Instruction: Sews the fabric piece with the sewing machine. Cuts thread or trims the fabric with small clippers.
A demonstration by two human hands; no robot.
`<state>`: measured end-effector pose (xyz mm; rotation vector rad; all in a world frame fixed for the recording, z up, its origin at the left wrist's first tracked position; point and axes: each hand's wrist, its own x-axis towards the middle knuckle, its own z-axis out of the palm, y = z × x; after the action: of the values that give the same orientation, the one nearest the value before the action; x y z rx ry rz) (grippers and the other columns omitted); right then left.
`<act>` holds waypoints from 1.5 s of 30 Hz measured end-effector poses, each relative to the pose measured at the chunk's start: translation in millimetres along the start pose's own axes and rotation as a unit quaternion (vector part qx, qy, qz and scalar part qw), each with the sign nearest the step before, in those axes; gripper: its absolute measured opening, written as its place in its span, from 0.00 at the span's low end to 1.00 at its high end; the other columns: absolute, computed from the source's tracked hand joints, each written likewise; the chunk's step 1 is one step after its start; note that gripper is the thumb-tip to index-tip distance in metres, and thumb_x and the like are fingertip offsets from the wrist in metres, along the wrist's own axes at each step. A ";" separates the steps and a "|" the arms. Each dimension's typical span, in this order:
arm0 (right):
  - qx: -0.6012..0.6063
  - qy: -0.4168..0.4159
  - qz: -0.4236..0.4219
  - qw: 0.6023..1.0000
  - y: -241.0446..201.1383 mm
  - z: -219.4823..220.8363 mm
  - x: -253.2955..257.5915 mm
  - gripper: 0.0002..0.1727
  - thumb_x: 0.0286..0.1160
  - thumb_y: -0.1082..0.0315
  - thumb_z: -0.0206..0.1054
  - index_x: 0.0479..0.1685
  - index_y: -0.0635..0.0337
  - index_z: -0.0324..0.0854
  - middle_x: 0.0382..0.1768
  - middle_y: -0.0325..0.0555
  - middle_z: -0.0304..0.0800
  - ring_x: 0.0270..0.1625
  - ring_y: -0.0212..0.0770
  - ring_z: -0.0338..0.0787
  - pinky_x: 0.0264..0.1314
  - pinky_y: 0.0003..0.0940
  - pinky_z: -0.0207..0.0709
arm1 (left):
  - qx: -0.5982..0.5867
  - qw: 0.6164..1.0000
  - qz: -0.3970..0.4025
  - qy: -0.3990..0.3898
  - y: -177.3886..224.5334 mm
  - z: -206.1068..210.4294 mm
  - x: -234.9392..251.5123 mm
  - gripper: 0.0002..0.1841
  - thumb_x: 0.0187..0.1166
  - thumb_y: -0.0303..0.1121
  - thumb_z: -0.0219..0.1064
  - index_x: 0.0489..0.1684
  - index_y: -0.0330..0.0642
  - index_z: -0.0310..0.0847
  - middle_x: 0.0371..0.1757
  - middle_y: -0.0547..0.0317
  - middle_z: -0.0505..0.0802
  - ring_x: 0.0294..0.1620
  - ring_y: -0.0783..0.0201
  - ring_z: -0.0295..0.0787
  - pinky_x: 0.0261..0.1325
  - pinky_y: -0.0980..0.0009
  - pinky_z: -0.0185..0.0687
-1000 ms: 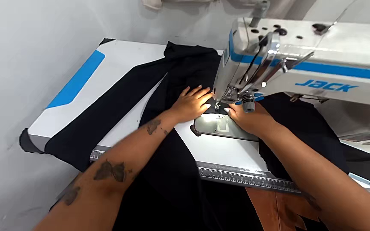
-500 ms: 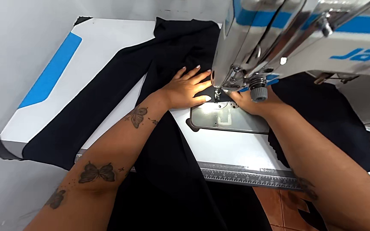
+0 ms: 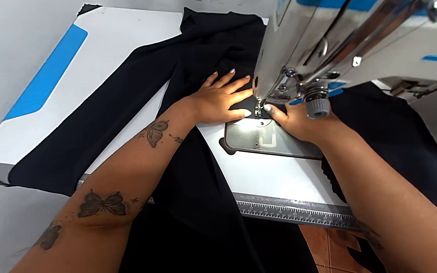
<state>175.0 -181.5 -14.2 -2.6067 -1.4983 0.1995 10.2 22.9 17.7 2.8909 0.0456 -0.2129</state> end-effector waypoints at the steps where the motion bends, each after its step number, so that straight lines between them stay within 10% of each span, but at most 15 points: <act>1: 0.000 0.003 -0.001 1.000 1.9 1.6 0.8 0.47 0.79 0.23 0.37 0.82 0.45 0.74 0.83 0.57 0.74 0.91 0.64 0.60 0.87 0.82 0.35 | -0.002 1.000 0.000 0.003 0.0 0.0 -0.3 0.35 0.87 0.64 0.44 0.94 0.68 0.57 0.97 0.63 0.54 0.98 0.46 0.35 0.90 0.32 0.25; 45: -0.038 -0.008 0.056 0.998 -13.9 -14.4 -1.9 0.36 0.87 0.37 0.48 0.70 0.56 0.84 0.76 0.59 0.80 0.88 0.62 0.67 0.89 0.72 0.43 | -0.023 1.000 -0.017 0.004 0.5 -5.6 4.1 0.34 0.87 0.63 0.50 0.92 0.63 0.63 0.97 0.63 0.56 0.98 0.48 0.36 0.91 0.34 0.24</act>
<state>164.8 -176.9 2.5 -2.7577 -1.3916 0.1792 15.0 23.7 22.6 2.8475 0.1012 -0.2032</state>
